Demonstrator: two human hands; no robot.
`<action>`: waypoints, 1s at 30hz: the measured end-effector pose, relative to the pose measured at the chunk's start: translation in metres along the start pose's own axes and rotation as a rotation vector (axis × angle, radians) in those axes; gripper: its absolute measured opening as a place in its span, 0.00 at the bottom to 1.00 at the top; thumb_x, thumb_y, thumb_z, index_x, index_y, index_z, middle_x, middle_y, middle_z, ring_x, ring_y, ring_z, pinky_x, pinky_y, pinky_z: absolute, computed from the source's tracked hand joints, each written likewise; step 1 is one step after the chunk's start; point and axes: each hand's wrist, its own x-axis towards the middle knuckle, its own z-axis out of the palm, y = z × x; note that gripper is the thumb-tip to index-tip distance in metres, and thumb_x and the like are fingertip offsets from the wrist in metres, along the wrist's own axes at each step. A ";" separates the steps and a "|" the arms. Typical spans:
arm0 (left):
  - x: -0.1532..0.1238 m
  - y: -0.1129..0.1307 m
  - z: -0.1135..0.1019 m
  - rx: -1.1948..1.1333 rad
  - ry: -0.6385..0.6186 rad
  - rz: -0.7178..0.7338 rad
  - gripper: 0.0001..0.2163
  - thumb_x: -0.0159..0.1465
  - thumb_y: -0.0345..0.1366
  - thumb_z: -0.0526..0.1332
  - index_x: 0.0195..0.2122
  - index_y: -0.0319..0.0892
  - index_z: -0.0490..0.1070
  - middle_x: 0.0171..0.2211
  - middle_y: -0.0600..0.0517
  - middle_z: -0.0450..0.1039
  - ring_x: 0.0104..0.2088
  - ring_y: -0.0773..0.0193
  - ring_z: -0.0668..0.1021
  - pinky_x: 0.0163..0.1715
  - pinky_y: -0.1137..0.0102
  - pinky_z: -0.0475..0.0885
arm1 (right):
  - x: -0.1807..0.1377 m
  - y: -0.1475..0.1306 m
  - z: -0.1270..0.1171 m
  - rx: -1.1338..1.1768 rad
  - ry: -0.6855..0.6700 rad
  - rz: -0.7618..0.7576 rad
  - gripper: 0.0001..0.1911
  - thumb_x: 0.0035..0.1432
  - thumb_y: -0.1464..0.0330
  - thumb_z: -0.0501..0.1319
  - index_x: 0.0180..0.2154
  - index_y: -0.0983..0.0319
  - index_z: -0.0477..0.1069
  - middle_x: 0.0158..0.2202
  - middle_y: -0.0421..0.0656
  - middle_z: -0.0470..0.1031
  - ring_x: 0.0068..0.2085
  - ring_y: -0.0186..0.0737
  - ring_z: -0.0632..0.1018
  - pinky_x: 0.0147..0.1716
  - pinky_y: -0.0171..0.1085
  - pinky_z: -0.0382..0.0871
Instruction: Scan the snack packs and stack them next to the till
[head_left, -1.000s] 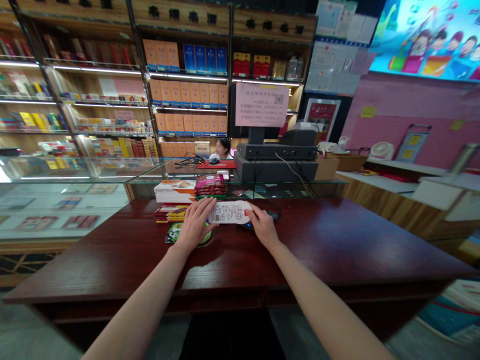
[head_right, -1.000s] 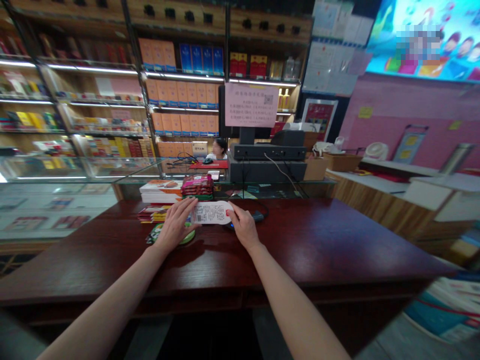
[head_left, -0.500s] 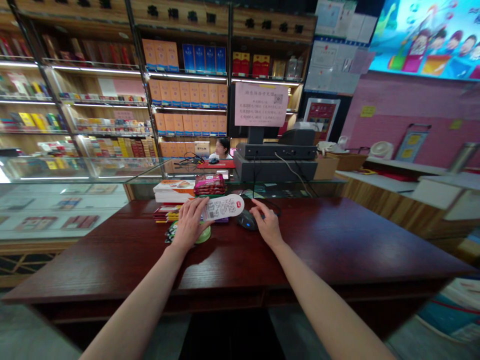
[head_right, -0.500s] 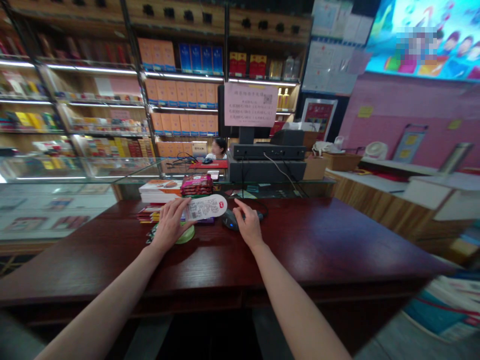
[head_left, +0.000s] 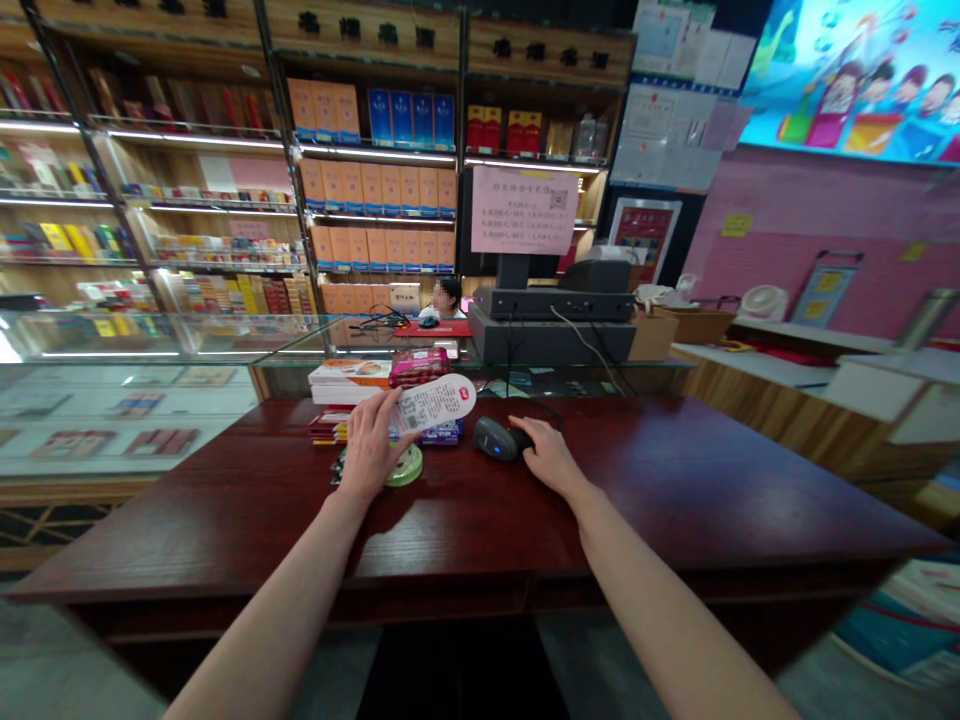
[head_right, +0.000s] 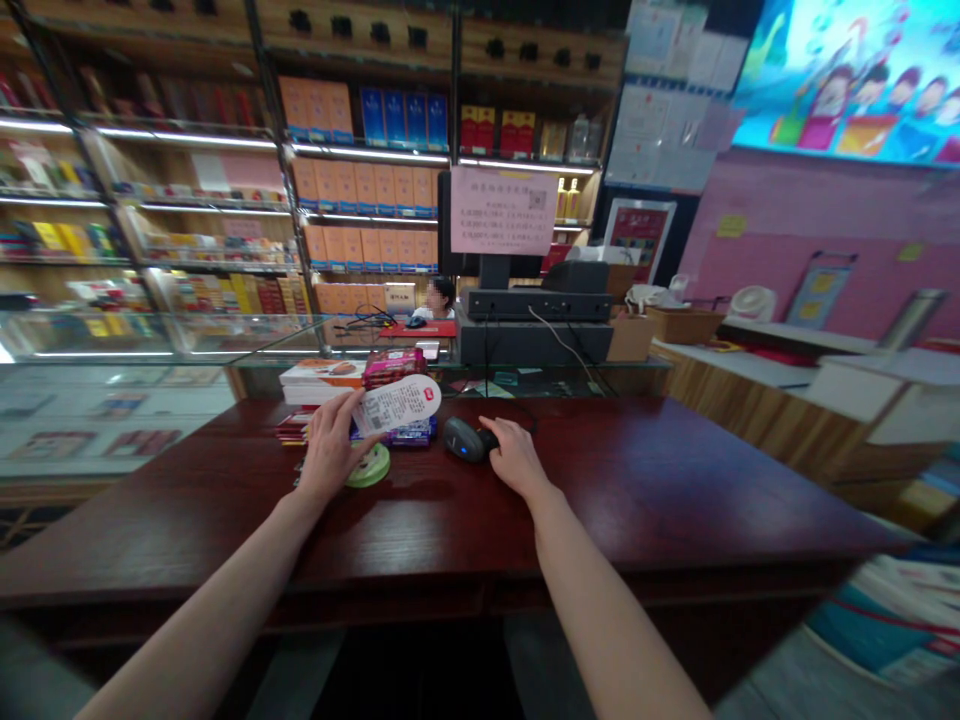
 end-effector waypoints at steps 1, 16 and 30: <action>0.000 0.000 -0.001 0.000 0.000 -0.018 0.33 0.64 0.43 0.64 0.68 0.45 0.54 0.58 0.39 0.67 0.57 0.47 0.70 0.58 0.53 0.64 | -0.001 0.001 0.001 -0.044 -0.036 -0.005 0.37 0.48 0.80 0.54 0.61 0.60 0.68 0.59 0.49 0.73 0.62 0.48 0.70 0.62 0.55 0.60; 0.000 -0.002 -0.004 0.053 0.009 -0.060 0.31 0.64 0.42 0.64 0.67 0.45 0.57 0.59 0.39 0.66 0.57 0.45 0.69 0.59 0.52 0.64 | 0.001 -0.007 0.003 -0.194 -0.094 -0.093 0.26 0.57 0.75 0.57 0.58 0.60 0.68 0.50 0.48 0.74 0.55 0.48 0.73 0.66 0.62 0.48; -0.001 -0.005 -0.003 0.112 0.041 -0.112 0.32 0.65 0.43 0.63 0.69 0.47 0.55 0.57 0.39 0.66 0.55 0.44 0.69 0.56 0.51 0.65 | 0.002 -0.039 -0.012 0.003 0.144 -0.221 0.21 0.62 0.69 0.58 0.57 0.64 0.65 0.52 0.53 0.70 0.54 0.52 0.72 0.53 0.50 0.69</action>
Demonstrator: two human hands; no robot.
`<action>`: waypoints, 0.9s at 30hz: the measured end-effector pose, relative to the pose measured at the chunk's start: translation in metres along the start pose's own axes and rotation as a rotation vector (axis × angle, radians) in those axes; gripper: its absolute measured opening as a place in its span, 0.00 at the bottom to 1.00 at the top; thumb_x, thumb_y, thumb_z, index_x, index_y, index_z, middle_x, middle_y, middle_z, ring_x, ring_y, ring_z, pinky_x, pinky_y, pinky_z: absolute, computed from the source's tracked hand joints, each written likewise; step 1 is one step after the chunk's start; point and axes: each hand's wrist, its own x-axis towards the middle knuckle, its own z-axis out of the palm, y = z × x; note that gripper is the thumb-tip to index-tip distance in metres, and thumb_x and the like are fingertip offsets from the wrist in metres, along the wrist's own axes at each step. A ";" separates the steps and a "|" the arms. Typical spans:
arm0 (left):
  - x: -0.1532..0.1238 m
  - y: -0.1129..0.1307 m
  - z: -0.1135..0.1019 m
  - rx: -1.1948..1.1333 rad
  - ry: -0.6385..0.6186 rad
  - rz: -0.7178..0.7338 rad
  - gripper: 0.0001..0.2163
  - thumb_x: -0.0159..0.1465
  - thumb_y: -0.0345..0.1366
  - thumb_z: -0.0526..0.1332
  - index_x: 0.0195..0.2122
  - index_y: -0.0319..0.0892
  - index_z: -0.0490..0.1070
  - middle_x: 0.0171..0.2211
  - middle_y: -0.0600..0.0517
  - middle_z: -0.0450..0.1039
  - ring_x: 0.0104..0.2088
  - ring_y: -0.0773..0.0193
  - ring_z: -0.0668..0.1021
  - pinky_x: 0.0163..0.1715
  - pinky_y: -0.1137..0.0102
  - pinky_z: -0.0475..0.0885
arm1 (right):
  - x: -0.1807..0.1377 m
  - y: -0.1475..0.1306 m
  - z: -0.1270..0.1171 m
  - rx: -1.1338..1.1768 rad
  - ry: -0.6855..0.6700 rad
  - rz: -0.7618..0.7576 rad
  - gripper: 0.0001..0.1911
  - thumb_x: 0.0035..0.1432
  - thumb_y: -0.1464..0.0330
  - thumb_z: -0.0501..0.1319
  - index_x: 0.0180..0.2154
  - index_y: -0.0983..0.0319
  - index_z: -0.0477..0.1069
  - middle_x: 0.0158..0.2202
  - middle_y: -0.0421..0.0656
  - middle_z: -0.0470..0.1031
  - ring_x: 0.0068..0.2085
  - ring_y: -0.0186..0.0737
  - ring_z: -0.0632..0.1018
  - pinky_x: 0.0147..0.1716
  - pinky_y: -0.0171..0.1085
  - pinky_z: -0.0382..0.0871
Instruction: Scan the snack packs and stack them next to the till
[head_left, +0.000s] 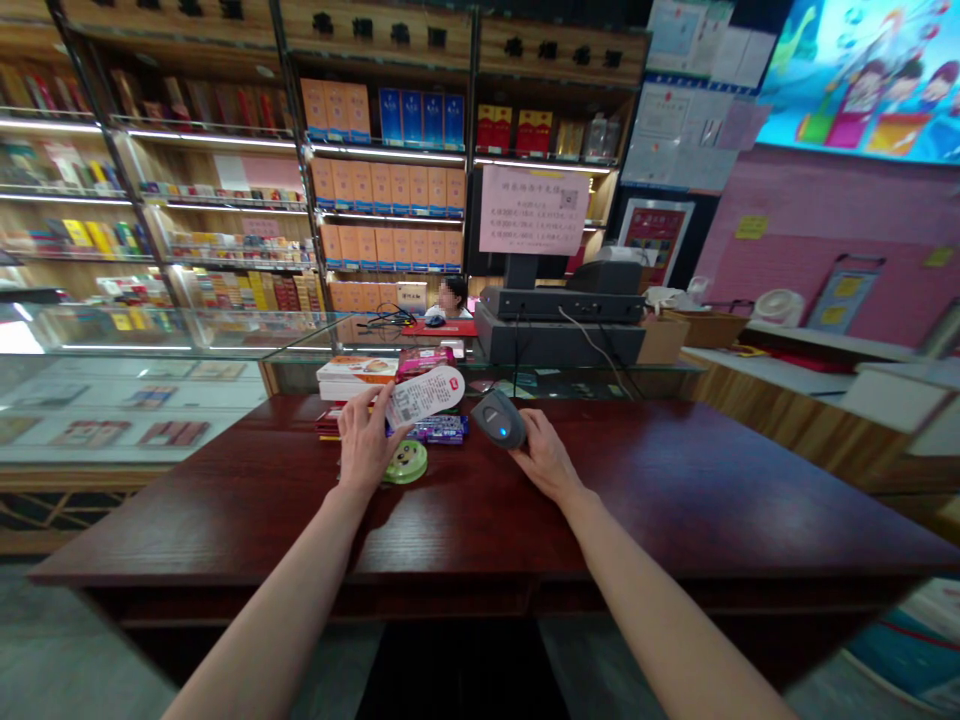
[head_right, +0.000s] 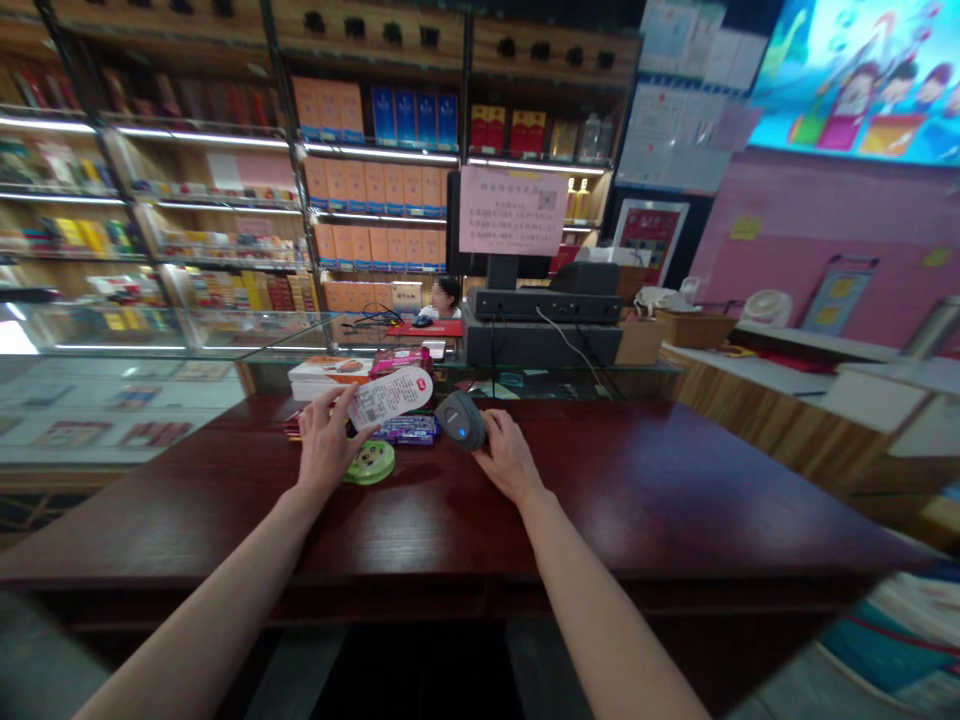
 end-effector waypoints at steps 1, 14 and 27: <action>0.000 0.000 0.000 -0.004 -0.001 -0.002 0.32 0.65 0.43 0.63 0.69 0.47 0.55 0.57 0.39 0.66 0.55 0.44 0.69 0.56 0.51 0.65 | 0.001 -0.004 0.000 0.001 0.017 -0.016 0.22 0.62 0.69 0.58 0.58 0.63 0.65 0.53 0.54 0.69 0.54 0.53 0.72 0.53 0.50 0.69; 0.001 -0.002 0.000 0.018 0.009 -0.019 0.32 0.65 0.41 0.63 0.69 0.48 0.55 0.58 0.39 0.65 0.56 0.44 0.69 0.56 0.51 0.65 | 0.004 -0.039 0.004 -0.132 -0.140 -0.238 0.40 0.63 0.74 0.55 0.72 0.63 0.42 0.57 0.54 0.69 0.54 0.54 0.71 0.52 0.50 0.65; 0.000 -0.004 0.003 0.031 0.005 -0.011 0.31 0.65 0.37 0.63 0.68 0.48 0.56 0.59 0.40 0.66 0.57 0.44 0.68 0.59 0.50 0.63 | 0.006 -0.047 0.003 -0.134 -0.198 -0.288 0.41 0.61 0.77 0.57 0.72 0.62 0.44 0.58 0.53 0.70 0.55 0.54 0.70 0.53 0.50 0.64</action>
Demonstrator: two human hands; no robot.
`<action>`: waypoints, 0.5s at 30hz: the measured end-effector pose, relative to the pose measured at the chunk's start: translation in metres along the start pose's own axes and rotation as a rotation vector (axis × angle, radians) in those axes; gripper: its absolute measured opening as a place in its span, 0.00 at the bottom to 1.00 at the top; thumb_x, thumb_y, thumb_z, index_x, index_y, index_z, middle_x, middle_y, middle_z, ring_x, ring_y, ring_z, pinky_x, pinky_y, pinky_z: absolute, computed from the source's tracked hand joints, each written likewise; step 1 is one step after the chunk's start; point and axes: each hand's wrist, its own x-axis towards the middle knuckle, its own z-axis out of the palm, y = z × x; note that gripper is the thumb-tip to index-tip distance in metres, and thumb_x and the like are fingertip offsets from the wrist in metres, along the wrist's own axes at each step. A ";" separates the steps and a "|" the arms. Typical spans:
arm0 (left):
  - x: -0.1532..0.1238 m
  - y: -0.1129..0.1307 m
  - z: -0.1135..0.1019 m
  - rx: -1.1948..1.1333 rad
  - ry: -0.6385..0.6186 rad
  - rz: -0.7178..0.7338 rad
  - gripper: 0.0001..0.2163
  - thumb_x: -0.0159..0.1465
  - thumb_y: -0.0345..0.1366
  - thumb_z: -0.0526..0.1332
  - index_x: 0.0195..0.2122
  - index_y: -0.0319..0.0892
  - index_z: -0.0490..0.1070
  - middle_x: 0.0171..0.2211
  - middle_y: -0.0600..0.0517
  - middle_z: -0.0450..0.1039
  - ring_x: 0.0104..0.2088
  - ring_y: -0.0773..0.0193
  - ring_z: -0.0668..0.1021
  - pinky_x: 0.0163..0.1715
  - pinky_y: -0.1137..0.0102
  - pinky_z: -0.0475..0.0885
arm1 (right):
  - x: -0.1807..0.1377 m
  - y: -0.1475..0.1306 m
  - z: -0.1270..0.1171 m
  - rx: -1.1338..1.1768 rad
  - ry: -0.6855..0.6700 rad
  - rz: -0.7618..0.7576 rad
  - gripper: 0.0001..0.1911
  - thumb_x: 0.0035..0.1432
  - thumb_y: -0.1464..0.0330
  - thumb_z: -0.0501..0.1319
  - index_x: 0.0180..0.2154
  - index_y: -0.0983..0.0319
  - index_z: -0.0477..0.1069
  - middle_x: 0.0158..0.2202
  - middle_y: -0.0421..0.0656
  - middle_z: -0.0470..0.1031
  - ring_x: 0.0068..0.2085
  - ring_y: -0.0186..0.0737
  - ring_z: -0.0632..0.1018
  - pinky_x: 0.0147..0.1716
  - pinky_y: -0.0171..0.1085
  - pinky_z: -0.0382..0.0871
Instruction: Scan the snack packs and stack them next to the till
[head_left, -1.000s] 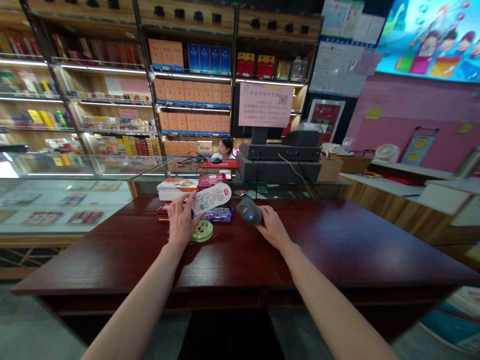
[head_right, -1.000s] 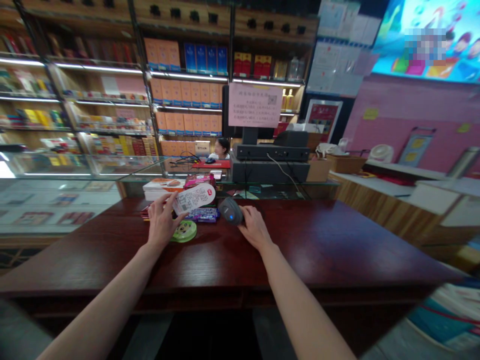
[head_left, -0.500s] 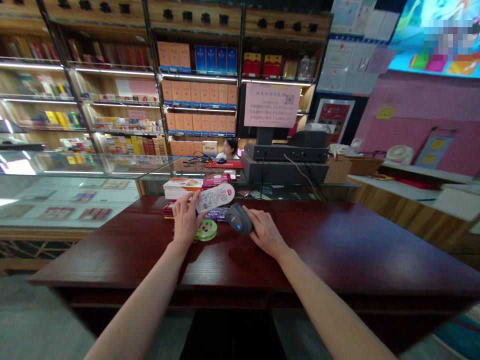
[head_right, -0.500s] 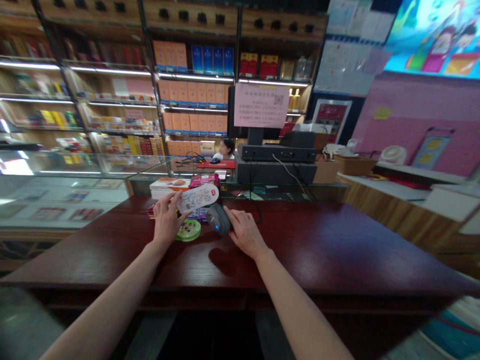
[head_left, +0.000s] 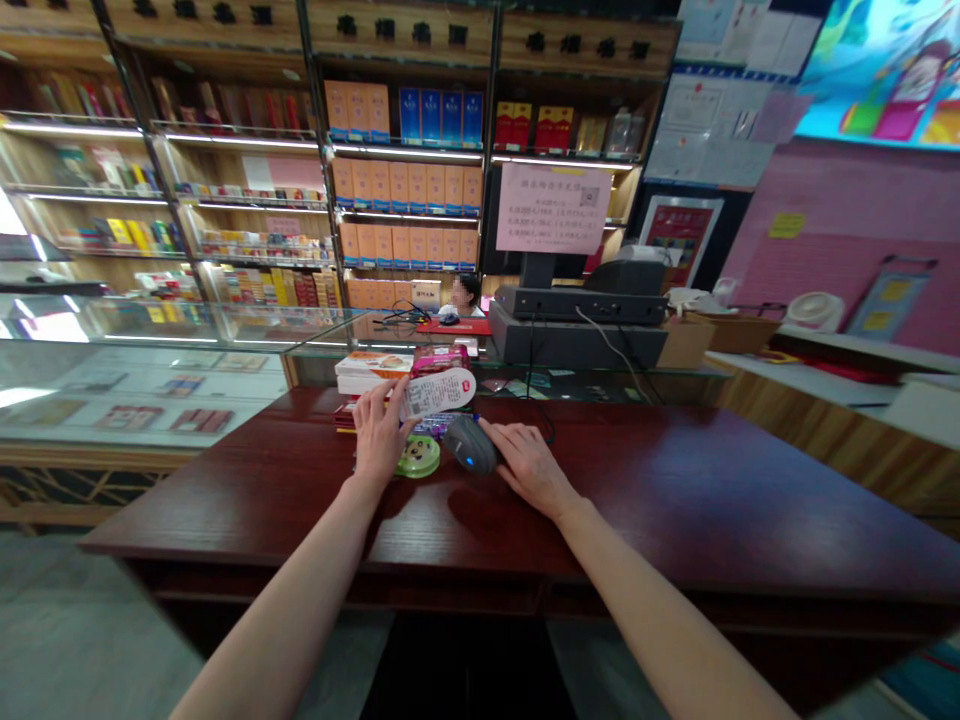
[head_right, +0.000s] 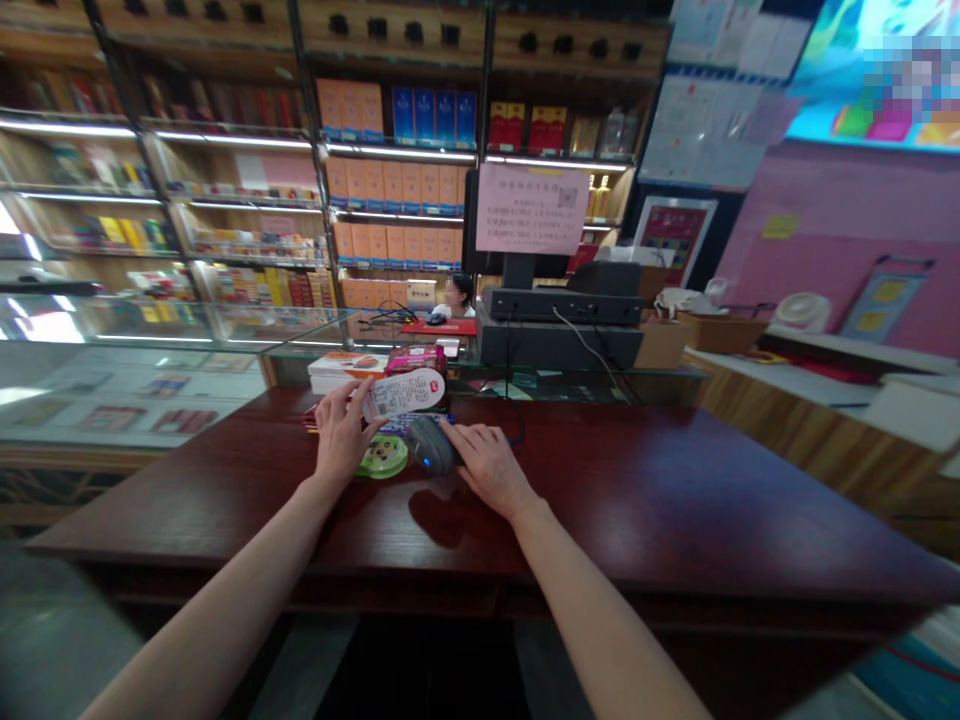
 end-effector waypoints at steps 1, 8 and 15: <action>0.000 0.000 0.000 0.000 0.001 0.000 0.31 0.65 0.37 0.62 0.68 0.48 0.56 0.59 0.40 0.66 0.57 0.44 0.68 0.59 0.49 0.63 | 0.000 0.000 0.000 0.000 -0.001 -0.005 0.41 0.62 0.77 0.57 0.72 0.62 0.44 0.58 0.53 0.70 0.54 0.53 0.70 0.53 0.50 0.64; 0.000 0.000 -0.001 -0.005 -0.007 -0.017 0.32 0.64 0.35 0.63 0.69 0.47 0.56 0.59 0.39 0.66 0.57 0.43 0.68 0.59 0.49 0.63 | -0.002 0.001 0.002 -0.025 -0.003 -0.026 0.39 0.63 0.75 0.57 0.71 0.62 0.46 0.56 0.53 0.72 0.54 0.53 0.71 0.53 0.50 0.63; 0.001 -0.001 0.000 0.027 -0.020 -0.027 0.31 0.64 0.35 0.63 0.68 0.46 0.58 0.59 0.39 0.66 0.57 0.45 0.68 0.59 0.51 0.63 | -0.001 0.000 0.002 -0.043 -0.009 -0.045 0.39 0.62 0.76 0.58 0.71 0.63 0.46 0.56 0.53 0.72 0.54 0.52 0.71 0.53 0.49 0.64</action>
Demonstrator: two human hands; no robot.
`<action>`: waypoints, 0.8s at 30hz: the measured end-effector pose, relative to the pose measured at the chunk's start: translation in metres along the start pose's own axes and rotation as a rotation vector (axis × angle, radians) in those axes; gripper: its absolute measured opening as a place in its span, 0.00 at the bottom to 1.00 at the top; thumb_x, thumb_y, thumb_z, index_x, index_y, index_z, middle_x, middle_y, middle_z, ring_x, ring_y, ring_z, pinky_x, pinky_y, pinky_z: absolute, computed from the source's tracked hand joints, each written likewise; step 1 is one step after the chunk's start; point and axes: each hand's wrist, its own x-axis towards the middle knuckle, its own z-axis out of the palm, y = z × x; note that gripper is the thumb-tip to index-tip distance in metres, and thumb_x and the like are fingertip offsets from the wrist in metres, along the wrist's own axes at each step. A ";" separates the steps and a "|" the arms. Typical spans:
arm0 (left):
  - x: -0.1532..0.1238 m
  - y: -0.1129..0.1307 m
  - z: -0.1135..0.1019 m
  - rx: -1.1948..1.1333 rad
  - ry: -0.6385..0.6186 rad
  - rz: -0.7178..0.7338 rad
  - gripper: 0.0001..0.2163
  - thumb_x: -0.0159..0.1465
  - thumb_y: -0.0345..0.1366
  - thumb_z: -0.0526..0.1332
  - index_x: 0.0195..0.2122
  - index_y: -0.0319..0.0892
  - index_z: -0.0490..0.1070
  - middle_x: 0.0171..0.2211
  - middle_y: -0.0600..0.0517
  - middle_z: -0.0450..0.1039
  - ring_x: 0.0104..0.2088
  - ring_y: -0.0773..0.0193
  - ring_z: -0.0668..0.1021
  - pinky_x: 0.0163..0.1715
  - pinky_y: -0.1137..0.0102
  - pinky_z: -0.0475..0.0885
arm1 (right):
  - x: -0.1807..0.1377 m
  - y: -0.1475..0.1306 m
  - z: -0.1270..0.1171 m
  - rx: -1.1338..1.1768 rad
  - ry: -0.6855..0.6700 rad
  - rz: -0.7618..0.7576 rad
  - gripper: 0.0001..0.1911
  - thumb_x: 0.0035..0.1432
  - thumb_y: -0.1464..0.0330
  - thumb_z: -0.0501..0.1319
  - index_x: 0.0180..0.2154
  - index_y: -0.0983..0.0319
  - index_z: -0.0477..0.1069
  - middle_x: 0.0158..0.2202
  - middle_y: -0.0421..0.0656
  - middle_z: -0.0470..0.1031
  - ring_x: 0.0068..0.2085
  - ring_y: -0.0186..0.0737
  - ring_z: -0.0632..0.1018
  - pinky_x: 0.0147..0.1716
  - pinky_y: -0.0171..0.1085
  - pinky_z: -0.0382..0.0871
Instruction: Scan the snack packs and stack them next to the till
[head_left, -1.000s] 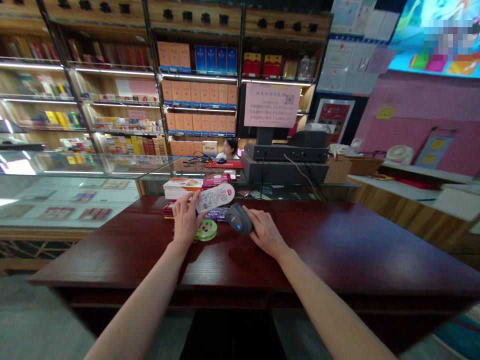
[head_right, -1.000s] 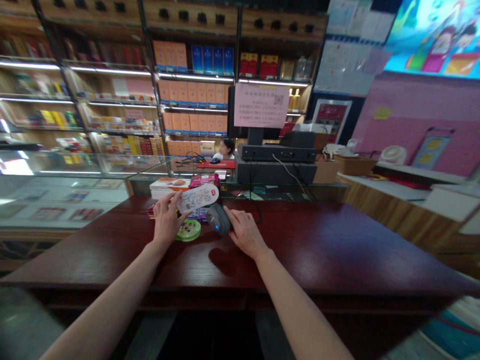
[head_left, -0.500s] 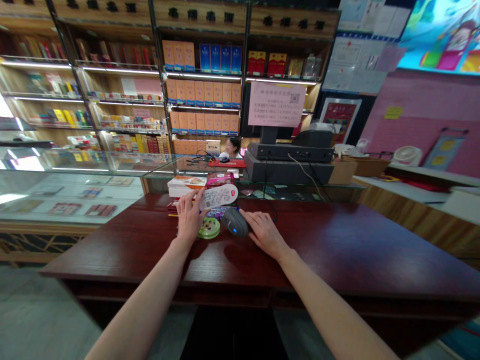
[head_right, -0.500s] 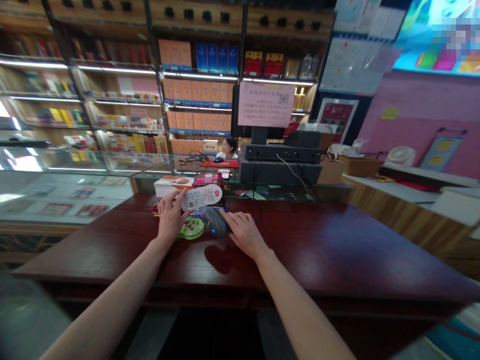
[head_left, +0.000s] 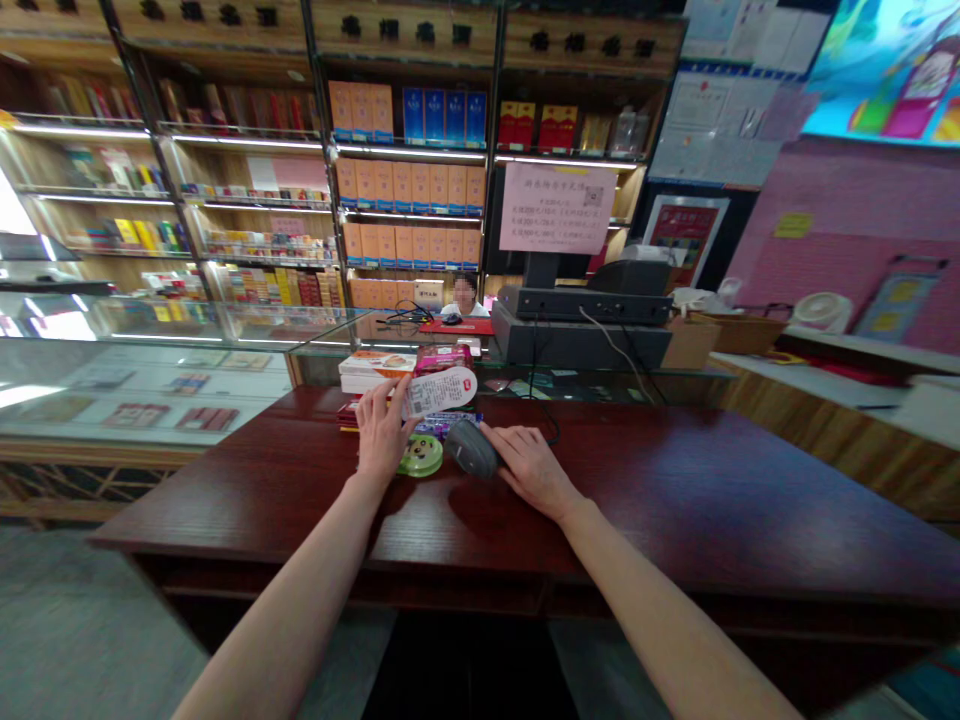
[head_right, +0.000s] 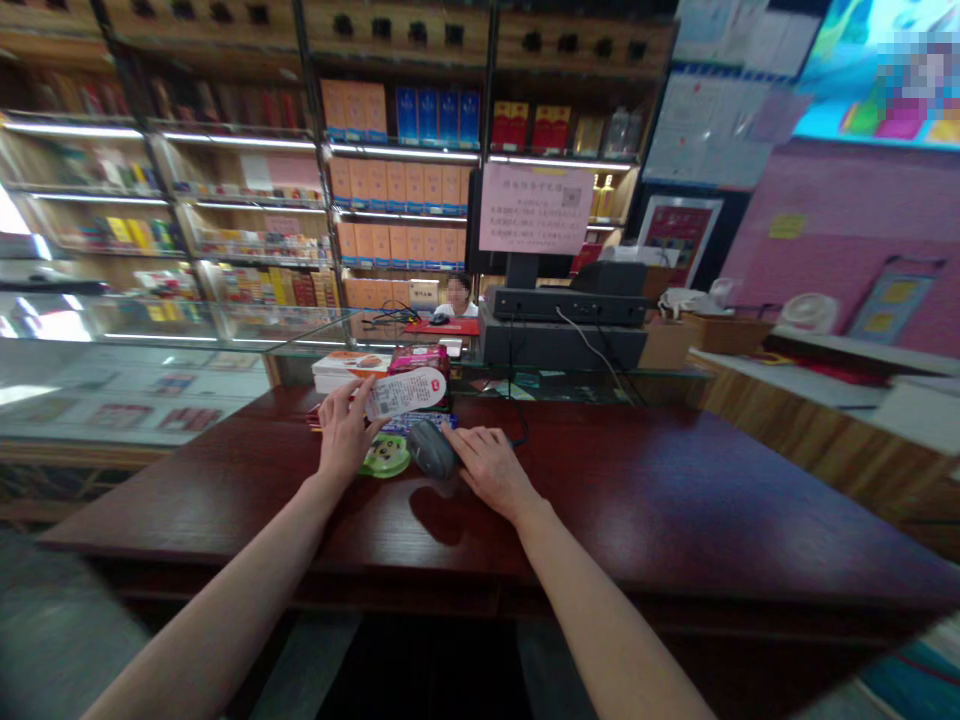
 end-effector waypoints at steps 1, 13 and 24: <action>0.000 0.000 0.000 0.001 -0.005 -0.005 0.31 0.64 0.35 0.64 0.68 0.46 0.58 0.59 0.39 0.66 0.58 0.45 0.68 0.59 0.51 0.63 | 0.000 0.000 0.000 0.000 0.003 -0.003 0.39 0.62 0.76 0.58 0.71 0.63 0.46 0.56 0.53 0.72 0.54 0.52 0.71 0.53 0.48 0.63; -0.002 -0.001 0.000 -0.029 0.014 0.012 0.31 0.64 0.37 0.64 0.68 0.45 0.58 0.60 0.40 0.66 0.58 0.46 0.68 0.59 0.52 0.62 | -0.013 0.025 0.003 -0.033 0.029 0.217 0.38 0.59 0.78 0.56 0.69 0.58 0.53 0.56 0.49 0.72 0.54 0.50 0.70 0.54 0.47 0.61; -0.003 -0.001 0.000 -0.034 0.030 0.023 0.30 0.65 0.36 0.63 0.68 0.45 0.57 0.59 0.41 0.66 0.57 0.46 0.68 0.59 0.53 0.63 | -0.032 0.054 0.019 -0.068 -0.039 0.431 0.35 0.56 0.80 0.55 0.65 0.58 0.62 0.55 0.48 0.74 0.54 0.48 0.70 0.56 0.47 0.59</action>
